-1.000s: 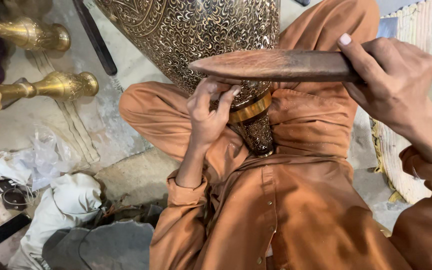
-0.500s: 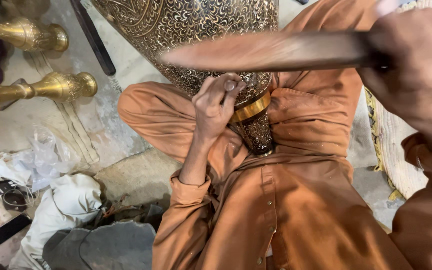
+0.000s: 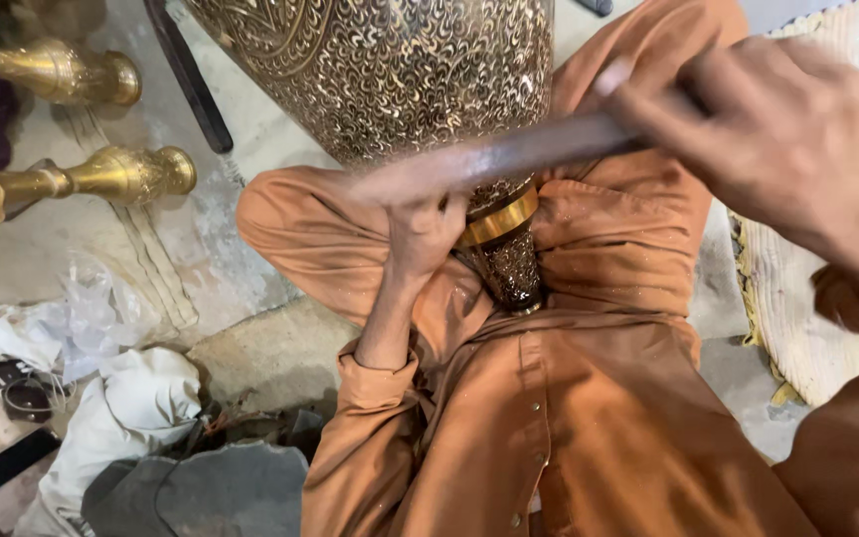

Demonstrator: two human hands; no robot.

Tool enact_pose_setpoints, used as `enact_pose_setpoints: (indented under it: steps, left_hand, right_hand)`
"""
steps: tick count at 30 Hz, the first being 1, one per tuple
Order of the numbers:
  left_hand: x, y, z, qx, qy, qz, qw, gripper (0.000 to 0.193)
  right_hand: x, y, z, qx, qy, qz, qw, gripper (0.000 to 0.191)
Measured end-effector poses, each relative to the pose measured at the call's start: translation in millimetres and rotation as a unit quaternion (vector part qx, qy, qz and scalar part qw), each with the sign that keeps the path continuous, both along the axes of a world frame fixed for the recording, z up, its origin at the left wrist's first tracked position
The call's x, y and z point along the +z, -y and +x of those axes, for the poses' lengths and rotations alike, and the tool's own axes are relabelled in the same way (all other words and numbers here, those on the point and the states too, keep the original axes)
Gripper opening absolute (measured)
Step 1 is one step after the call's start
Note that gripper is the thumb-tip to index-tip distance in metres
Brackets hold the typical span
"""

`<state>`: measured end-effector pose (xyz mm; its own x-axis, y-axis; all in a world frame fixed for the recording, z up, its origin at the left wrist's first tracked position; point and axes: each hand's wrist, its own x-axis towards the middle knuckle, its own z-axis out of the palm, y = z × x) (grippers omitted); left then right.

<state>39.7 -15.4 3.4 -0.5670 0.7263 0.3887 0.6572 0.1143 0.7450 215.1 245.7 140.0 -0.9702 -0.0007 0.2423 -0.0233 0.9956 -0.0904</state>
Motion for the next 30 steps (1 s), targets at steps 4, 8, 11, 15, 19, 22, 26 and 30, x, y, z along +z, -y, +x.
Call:
enact_pose_setpoints:
  steps: [4, 8, 11, 15, 19, 22, 26, 30]
  left_hand:
    - [5, -2, -1, -0.025, 0.001, 0.04, 0.999, 0.029]
    - [4, 0, -1, -0.019, 0.044, -0.043, 0.998, 0.021]
    - [-1, 2, -2, -0.025, -0.031, -0.002, 0.999, 0.016]
    - [-9, 20, -8, 0.089, 0.208, 0.227, 0.947, 0.022]
    - [-18, 73, -32, 0.242, 0.158, 0.154, 0.945, 0.03]
    - [-32, 113, -52, 0.279, 0.155, 0.134, 0.938, 0.027]
    - [-47, 156, -60, 0.32, 0.248, 0.099, 0.909, 0.032]
    - [-56, 176, -63, 0.375, 0.229, 0.048, 0.897, 0.034]
  right_hand:
    - [1, -1, 4, -0.025, -0.048, -0.148, 0.988, 0.066]
    - [-15, 4, 9, -0.076, 0.01, -0.205, 0.976, 0.047]
    - [-27, -4, 17, -0.06, -0.006, 0.098, 0.993, 0.061]
    - [-65, -16, 35, -0.137, -0.065, -0.045, 0.987, 0.056]
    - [-136, -19, 56, -0.243, -0.066, -0.321, 0.913, 0.036]
    - [-172, -21, 61, -0.326, -0.035, -0.427, 0.843, 0.033]
    - [-180, -24, 55, -0.358, -0.05, -0.559, 0.746, 0.028]
    - [-172, -26, 49, -0.343, -0.064, -0.595, 0.724, 0.023]
